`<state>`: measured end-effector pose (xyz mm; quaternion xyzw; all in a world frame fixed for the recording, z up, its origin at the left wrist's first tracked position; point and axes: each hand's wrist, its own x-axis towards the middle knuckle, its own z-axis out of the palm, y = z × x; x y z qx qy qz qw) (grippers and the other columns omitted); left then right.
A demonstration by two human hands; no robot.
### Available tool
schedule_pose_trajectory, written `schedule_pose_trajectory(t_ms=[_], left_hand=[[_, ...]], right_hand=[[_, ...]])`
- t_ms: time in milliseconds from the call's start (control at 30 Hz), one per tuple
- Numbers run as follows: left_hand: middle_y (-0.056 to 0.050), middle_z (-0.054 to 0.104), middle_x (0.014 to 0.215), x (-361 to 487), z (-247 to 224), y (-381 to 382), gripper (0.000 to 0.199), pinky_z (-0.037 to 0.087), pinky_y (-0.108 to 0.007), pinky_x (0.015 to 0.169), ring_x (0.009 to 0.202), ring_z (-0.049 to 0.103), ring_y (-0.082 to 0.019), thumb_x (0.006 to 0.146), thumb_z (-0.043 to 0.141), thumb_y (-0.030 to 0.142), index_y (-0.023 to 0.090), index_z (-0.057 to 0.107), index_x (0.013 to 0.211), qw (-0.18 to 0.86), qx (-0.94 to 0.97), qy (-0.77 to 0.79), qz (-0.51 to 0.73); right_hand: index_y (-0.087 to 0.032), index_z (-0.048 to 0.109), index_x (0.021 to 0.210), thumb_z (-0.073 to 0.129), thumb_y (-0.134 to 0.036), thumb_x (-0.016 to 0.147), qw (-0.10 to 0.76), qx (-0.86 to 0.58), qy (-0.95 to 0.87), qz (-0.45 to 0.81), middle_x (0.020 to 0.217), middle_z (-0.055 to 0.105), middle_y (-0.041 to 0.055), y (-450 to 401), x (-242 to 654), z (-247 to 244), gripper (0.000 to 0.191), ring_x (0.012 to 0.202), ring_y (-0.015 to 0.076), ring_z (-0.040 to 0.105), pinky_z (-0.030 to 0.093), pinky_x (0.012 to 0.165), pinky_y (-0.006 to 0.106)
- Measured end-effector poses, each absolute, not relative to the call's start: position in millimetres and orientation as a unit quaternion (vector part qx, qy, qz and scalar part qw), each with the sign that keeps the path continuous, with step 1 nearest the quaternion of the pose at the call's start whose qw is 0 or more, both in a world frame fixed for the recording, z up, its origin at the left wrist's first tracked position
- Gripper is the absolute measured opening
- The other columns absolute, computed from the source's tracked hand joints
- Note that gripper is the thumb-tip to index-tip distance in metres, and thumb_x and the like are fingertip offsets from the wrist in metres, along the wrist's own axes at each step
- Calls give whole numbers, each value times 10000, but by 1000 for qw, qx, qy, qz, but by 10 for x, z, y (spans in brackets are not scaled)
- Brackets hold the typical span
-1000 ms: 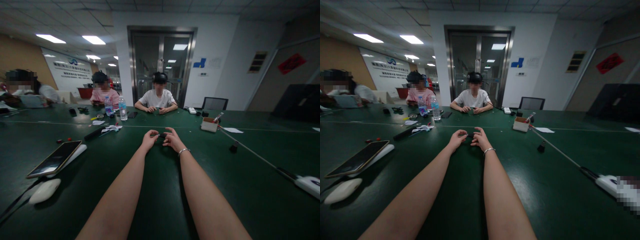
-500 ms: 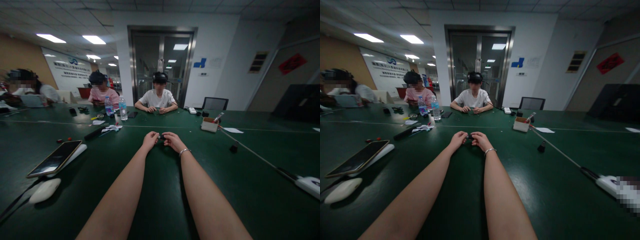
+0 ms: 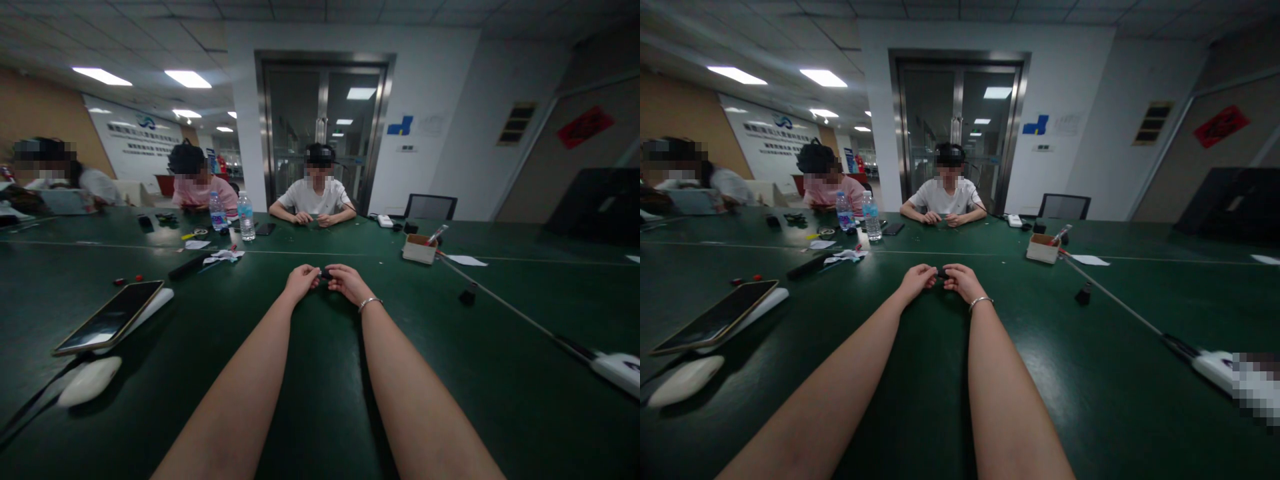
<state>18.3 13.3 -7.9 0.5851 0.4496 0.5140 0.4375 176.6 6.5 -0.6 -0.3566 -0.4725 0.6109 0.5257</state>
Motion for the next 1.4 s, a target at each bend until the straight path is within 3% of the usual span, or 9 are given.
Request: schedule_pose_trajectory(t_ms=[233,433,1000,1400], left_hand=[[-4,574,549,151,-103,157,451,392,-222,495,487,518,-106,764,491,585,161,598,650,344,642,493,476],[-20,592,550,146,-68,115,541,369,-240,514,496,518,-120,752,441,655,162,621,620,311,648,519,463],[-24,552,462,157,35,-17,609,307,-266,519,481,495,-150,781,361,671,193,541,450,218,676,566,418],[-42,578,501,192,13,-7,615,360,-274,561,504,528,-165,839,308,613,192,605,504,230,697,550,400]], right_hand=[[-141,628,864,628,-89,735,522,-344,-483,613,610,619,3,71,1775,-17,139,484,86,581,523,486,211],[-134,636,904,680,-75,694,513,-356,-501,600,640,640,10,16,1760,2,223,490,77,579,530,493,200],[-135,653,886,749,-134,609,478,-355,-573,563,628,645,-5,23,1729,-12,292,439,61,529,487,426,180],[-114,640,835,736,-249,622,476,-374,-599,524,559,606,-20,37,1726,-13,270,396,44,468,378,373,159]])
